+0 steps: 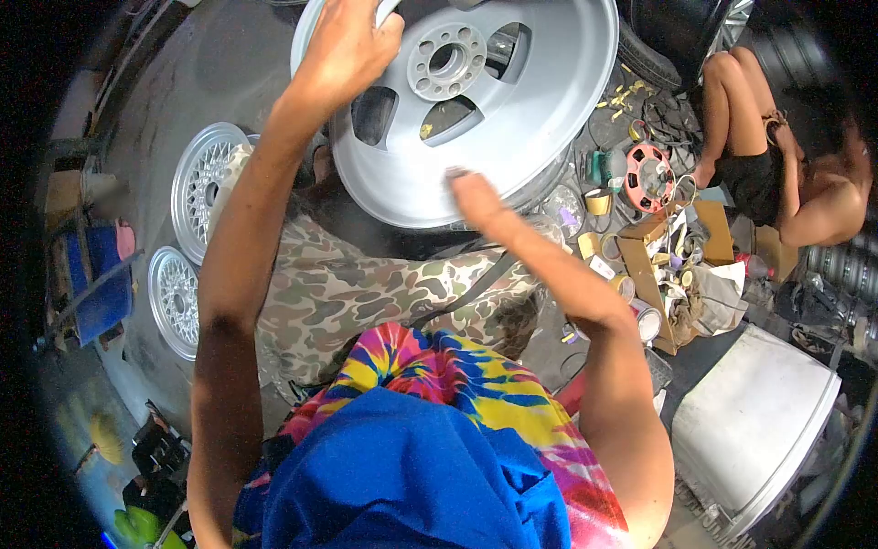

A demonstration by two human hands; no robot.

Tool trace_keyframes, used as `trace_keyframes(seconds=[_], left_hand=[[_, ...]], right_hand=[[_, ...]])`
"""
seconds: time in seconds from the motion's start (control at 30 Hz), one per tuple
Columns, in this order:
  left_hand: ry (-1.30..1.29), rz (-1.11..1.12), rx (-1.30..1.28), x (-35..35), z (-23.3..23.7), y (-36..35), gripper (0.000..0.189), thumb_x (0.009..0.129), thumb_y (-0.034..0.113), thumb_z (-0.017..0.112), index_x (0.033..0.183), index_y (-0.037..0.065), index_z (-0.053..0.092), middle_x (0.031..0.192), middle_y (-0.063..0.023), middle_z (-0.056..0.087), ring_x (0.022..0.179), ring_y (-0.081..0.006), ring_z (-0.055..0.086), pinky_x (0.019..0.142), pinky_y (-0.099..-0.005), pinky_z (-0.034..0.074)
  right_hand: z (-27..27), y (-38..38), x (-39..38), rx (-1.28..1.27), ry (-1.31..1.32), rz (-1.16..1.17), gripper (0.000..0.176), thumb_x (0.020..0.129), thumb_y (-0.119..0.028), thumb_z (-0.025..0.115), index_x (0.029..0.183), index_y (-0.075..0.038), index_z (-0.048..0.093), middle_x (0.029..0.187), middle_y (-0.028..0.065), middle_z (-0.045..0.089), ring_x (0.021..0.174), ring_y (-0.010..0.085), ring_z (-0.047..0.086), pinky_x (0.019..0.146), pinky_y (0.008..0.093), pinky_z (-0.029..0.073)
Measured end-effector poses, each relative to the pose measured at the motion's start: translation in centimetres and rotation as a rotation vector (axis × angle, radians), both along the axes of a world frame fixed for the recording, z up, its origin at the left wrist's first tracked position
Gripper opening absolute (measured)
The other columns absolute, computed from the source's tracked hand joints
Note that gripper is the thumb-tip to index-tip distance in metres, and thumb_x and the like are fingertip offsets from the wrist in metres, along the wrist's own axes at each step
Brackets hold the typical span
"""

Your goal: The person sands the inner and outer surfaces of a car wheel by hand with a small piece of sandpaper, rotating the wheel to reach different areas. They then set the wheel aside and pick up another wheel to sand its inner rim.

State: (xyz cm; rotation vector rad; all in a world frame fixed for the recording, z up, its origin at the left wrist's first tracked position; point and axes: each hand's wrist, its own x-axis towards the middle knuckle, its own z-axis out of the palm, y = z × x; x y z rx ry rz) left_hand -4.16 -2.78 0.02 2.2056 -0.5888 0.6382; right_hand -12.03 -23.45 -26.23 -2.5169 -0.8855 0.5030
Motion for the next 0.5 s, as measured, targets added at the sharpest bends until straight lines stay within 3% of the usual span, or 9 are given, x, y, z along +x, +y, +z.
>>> trace_keyframes(seconds=[0.03, 0.1, 0.13, 0.17, 0.23, 0.3, 0.37, 0.4, 0.5], left_hand=[[-0.005, 0.039, 0.024, -0.2, -0.2, 0.0, 0.055, 0.073, 0.000, 0.050, 0.128, -0.004, 0.051, 0.120, -0.0301, 0.058, 0.116, -0.0463, 0.052, 0.101, -0.0483, 0.041], [-0.009, 0.071, 0.034, -0.1, -0.5, 0.4, 0.055, 0.073, 0.000, 0.050, 0.128, -0.004, 0.052, 0.119, -0.0301, 0.058, 0.115, -0.0464, 0.053, 0.101, -0.0479, 0.042], [-0.020, 0.102, 0.047, 0.0, -0.5, 0.5, 0.055, 0.073, 0.000, 0.050, 0.127, -0.004, 0.052, 0.118, -0.0301, 0.058, 0.115, -0.0465, 0.053, 0.101, -0.0474, 0.042], [-0.019, 0.091, 0.047, 0.2, -0.5, 0.6, 0.055, 0.073, 0.000, 0.050, 0.127, -0.004, 0.052, 0.118, -0.0301, 0.058, 0.115, -0.0465, 0.053, 0.101, -0.0474, 0.042], [-0.029, 0.025, 0.014, 0.5, 0.5, 0.5, 0.052, 0.074, 0.000, 0.050, 0.125, -0.004, 0.054, 0.116, -0.0298, 0.060, 0.113, -0.0467, 0.054, 0.100, -0.0473, 0.043], [0.031, 0.022, -0.005, 0.0, 1.3, 0.5, 0.051, 0.074, 0.000, 0.049, 0.124, -0.004, 0.055, 0.115, -0.0294, 0.061, 0.112, -0.0466, 0.055, 0.098, -0.0474, 0.044], [0.073, 0.031, -0.003, 0.1, 1.5, 0.7, 0.049, 0.075, 0.002, 0.049, 0.124, -0.003, 0.055, 0.115, -0.0293, 0.061, 0.112, -0.0461, 0.056, 0.097, -0.0468, 0.044], [0.074, 0.035, -0.006, 0.2, 1.4, 0.8, 0.049, 0.075, 0.002, 0.049, 0.124, -0.003, 0.055, 0.115, -0.0293, 0.061, 0.112, -0.0461, 0.056, 0.097, -0.0468, 0.044], [0.088, 0.048, -0.019, 0.7, 0.7, 1.2, 0.048, 0.078, 0.005, 0.050, 0.125, -0.003, 0.055, 0.116, -0.0292, 0.061, 0.111, -0.0457, 0.056, 0.096, -0.0463, 0.045]], right_hand=[[2.4, 2.7, -1.8, 0.352, -0.167, 0.047, 0.048, 0.080, 0.006, 0.048, 0.128, 0.003, 0.057, 0.110, 0.0317, 0.063, 0.102, 0.0419, 0.065, 0.094, 0.0461, 0.050], [13.8, 7.7, -2.1, 0.649, 0.170, -0.210, 0.039, 0.086, 0.001, 0.049, 0.122, 0.001, 0.062, 0.104, 0.0287, 0.066, 0.100, 0.0398, 0.067, 0.088, 0.0404, 0.050], [15.2, 9.5, -1.4, 0.905, 0.019, -0.342, 0.028, 0.091, -0.003, 0.051, 0.114, 0.002, 0.064, 0.087, 0.0213, 0.070, 0.082, 0.0244, 0.069, 0.075, 0.0344, 0.051], [16.9, 9.8, 0.3, 0.994, 0.086, -0.336, 0.023, 0.094, -0.005, 0.051, 0.111, 0.003, 0.065, 0.075, 0.0118, 0.066, 0.069, 0.0095, 0.056, 0.063, 0.0279, 0.046], [20.1, 10.6, 1.7, 1.157, -0.086, -0.489, 0.021, 0.096, -0.005, 0.051, 0.108, 0.004, 0.065, 0.072, 0.0071, 0.061, 0.067, 0.0066, 0.045, 0.059, 0.0238, 0.041], [20.1, 11.1, -0.5, 1.043, -0.062, -0.523, 0.022, 0.095, -0.004, 0.050, 0.110, 0.004, 0.065, 0.073, 0.0086, 0.062, 0.068, 0.0073, 0.050, 0.063, 0.0252, 0.044], [16.8, 10.2, -4.1, 0.952, -0.065, -0.424, 0.034, 0.090, 0.004, 0.048, 0.120, 0.002, 0.063, 0.101, 0.0199, 0.071, 0.098, 0.0278, 0.070, 0.086, 0.0321, 0.052], [14.4, 8.0, -5.8, 0.861, 0.005, -0.261, 0.046, 0.082, 0.010, 0.051, 0.126, -0.001, 0.061, 0.117, 0.0235, 0.065, 0.113, 0.0364, 0.064, 0.096, 0.0363, 0.049], [4.5, -2.0, -5.9, 0.382, -0.044, 0.017, 0.065, 0.067, 0.017, 0.056, 0.128, -0.005, 0.060, 0.124, 0.0228, 0.061, 0.115, 0.0364, 0.061, 0.103, 0.0409, 0.048]])
